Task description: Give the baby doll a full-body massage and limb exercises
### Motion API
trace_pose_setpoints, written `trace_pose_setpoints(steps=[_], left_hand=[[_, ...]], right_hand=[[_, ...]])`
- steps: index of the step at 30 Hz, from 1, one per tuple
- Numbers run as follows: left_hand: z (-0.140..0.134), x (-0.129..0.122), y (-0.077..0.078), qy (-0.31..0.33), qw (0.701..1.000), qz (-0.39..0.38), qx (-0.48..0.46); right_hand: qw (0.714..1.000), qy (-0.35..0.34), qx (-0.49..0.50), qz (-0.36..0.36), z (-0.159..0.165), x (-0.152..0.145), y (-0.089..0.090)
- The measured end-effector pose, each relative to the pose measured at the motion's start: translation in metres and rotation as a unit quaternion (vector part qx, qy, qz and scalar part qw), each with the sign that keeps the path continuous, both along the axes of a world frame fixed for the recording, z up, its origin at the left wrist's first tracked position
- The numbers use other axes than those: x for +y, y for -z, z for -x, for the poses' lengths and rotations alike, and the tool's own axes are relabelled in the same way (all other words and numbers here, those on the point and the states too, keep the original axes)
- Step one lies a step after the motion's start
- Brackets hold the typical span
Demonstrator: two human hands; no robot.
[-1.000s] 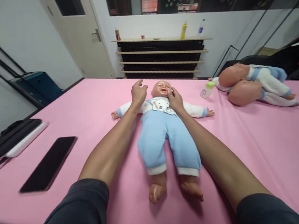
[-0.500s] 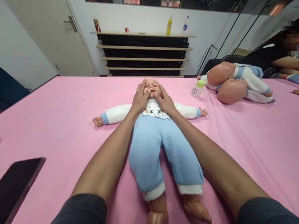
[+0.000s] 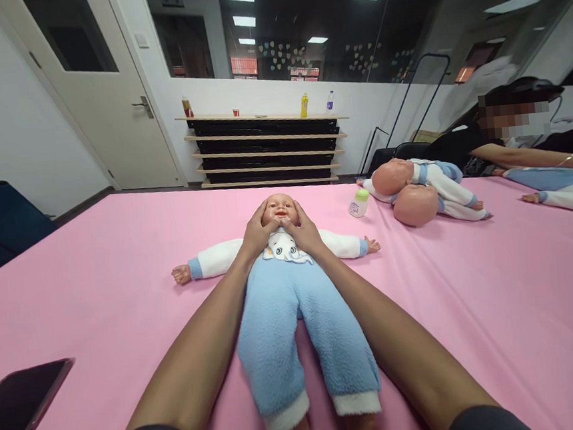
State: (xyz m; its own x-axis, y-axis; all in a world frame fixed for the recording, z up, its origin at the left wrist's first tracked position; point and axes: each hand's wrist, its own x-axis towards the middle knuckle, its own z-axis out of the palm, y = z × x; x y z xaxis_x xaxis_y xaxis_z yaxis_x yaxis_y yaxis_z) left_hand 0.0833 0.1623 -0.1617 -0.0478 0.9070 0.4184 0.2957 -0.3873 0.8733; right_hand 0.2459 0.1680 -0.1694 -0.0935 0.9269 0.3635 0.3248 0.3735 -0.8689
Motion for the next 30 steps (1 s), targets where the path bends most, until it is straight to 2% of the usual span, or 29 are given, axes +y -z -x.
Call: trace_pose_setpoints(steps=[6, 14, 23, 30], left_hand=[[0.000, -0.002, -0.001, 0.014, 1.000, -0.016, -0.012], [0.000, 0.008, 0.008, 0.033, 0.996, -0.027, -0.078], [0.000, -0.002, 0.004, 0.056, 0.997, -0.032, -0.049], [0.001, 0.007, 0.010, 0.047, 0.995, -0.028, -0.078]], right_hand=[[1.000, -0.007, 0.011, 0.002, 0.000, 0.002, 0.004], [1.000, -0.011, 0.014, 0.005, -0.001, 0.006, 0.007], [1.000, 0.000, -0.020, 0.014, -0.002, 0.002, 0.003], [1.000, 0.002, -0.005, 0.012, -0.001, 0.006, 0.007]])
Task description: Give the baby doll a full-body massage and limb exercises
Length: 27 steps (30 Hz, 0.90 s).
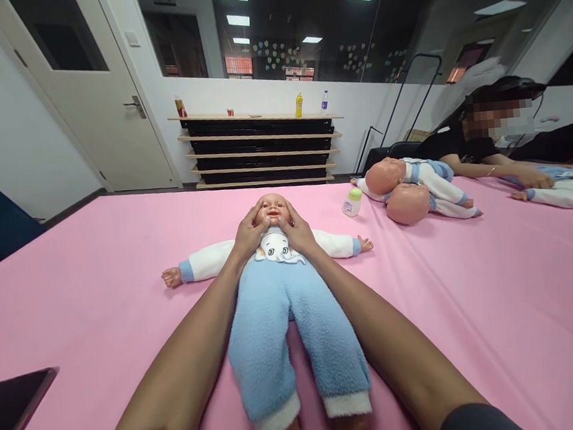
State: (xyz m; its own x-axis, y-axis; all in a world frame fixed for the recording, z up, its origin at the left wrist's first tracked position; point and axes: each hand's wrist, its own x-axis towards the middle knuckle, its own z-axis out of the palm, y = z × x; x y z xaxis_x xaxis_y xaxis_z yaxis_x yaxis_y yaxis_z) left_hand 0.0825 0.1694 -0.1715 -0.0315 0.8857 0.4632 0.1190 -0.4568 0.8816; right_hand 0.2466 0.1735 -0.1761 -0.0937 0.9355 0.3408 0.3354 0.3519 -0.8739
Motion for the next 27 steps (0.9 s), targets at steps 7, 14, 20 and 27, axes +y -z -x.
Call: trace_pose_setpoints(steps=[7, 14, 20, 27], left_hand=[[-0.001, 0.000, 0.000, -0.014, 1.000, 0.001, -0.007], [0.001, 0.003, 0.002, -0.043, 0.999, 0.013, -0.015], [0.002, 0.004, 0.003, -0.027, 1.000, 0.003, -0.007], [-0.001, -0.006, -0.005, -0.018, 0.999, 0.020, 0.027]], right_hand=[[1.000, -0.009, 0.017, -0.005, 0.000, 0.000, -0.003], [1.000, -0.021, -0.007, -0.001, 0.001, -0.007, -0.008], [1.000, -0.022, 0.011, -0.005, 0.000, -0.001, -0.002], [1.000, -0.016, 0.018, 0.001, 0.000, 0.000, -0.004]])
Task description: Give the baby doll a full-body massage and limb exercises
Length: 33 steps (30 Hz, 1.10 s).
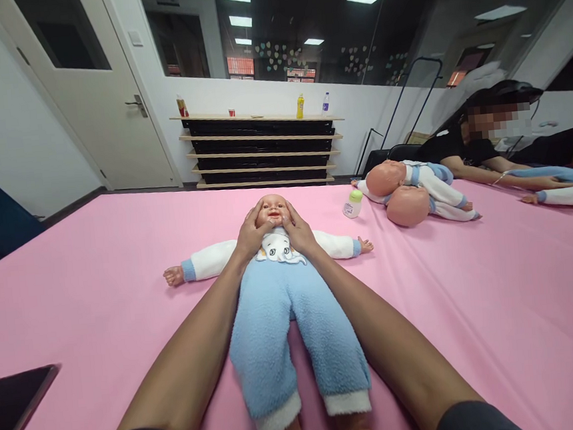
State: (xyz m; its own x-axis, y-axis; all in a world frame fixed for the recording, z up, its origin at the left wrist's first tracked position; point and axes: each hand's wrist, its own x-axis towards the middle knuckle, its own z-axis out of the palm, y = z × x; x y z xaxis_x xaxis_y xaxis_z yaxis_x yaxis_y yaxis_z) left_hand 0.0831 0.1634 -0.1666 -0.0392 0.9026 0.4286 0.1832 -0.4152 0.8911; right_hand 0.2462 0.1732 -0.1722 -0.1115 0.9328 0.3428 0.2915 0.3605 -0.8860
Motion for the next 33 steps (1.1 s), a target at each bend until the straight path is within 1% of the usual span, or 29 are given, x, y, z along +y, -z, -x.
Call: trace_pose_setpoints(steps=[3, 9, 14, 18, 21, 24, 28, 33], left_hand=[[0.000, -0.003, -0.001, -0.017, 1.000, 0.006, 0.012], [0.000, -0.003, -0.003, 0.024, 0.999, 0.013, -0.036], [-0.001, -0.001, -0.003, 0.012, 0.999, 0.017, -0.049], [-0.001, -0.004, -0.005, 0.014, 0.998, -0.002, -0.056], [-0.002, -0.007, -0.007, 0.017, 0.999, -0.001, -0.044], [-0.001, -0.009, -0.006, 0.016, 0.999, 0.008, -0.039], [0.000, -0.005, -0.003, 0.013, 0.999, 0.013, -0.044], [0.000, 0.003, 0.001, 0.020, 0.998, -0.004, -0.063]], right_hand=[[1.000, -0.004, -0.006, 0.001, 0.000, -0.004, -0.004], [1.000, 0.003, -0.013, -0.001, 0.000, -0.006, -0.003], [1.000, 0.009, 0.000, 0.000, 0.001, -0.002, 0.000], [1.000, 0.013, 0.010, -0.010, 0.001, -0.003, -0.001], [1.000, 0.006, -0.004, -0.009, 0.000, -0.006, -0.003], [1.000, -0.002, -0.010, -0.011, 0.000, -0.006, -0.002], [1.000, 0.003, -0.004, -0.008, 0.001, -0.002, 0.002], [1.000, 0.003, 0.006, -0.013, 0.002, 0.001, 0.002]])
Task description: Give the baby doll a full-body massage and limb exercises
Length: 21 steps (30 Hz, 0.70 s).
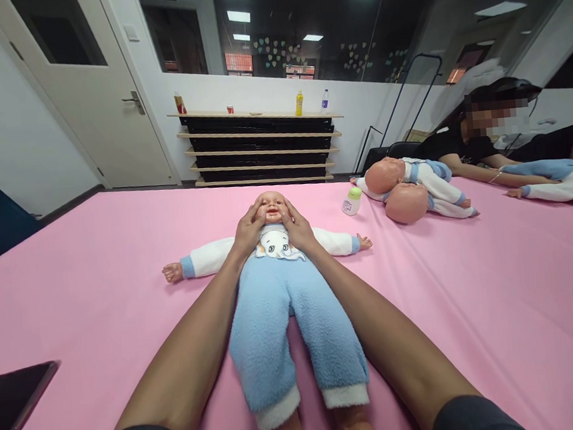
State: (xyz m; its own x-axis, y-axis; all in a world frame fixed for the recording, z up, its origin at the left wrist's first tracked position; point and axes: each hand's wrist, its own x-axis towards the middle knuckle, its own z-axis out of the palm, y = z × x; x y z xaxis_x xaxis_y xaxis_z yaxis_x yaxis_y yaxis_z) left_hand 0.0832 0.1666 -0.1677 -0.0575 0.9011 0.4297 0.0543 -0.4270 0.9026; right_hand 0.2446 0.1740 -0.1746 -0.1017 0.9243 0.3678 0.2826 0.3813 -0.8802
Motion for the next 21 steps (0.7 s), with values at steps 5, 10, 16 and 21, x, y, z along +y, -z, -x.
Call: trace_pose_setpoints(steps=[5, 10, 16, 21], left_hand=[[0.0010, -0.0022, 0.0007, 0.006, 1.000, -0.015, 0.009], [0.0017, -0.0036, 0.0014, -0.008, 0.999, -0.004, 0.033], [0.0016, 0.0015, 0.0020, -0.009, 1.000, 0.006, 0.017], [0.0011, -0.0026, -0.0027, -0.010, 1.000, 0.002, 0.002]], right_hand=[[1.000, 0.005, -0.005, -0.006, -0.0010, -0.0044, -0.0040], [1.000, -0.005, -0.012, -0.001, -0.0015, -0.0061, -0.0037], [1.000, 0.001, -0.007, -0.004, -0.0004, -0.0004, -0.0009], [1.000, 0.008, 0.000, -0.005, -0.0002, -0.0019, -0.0032]])
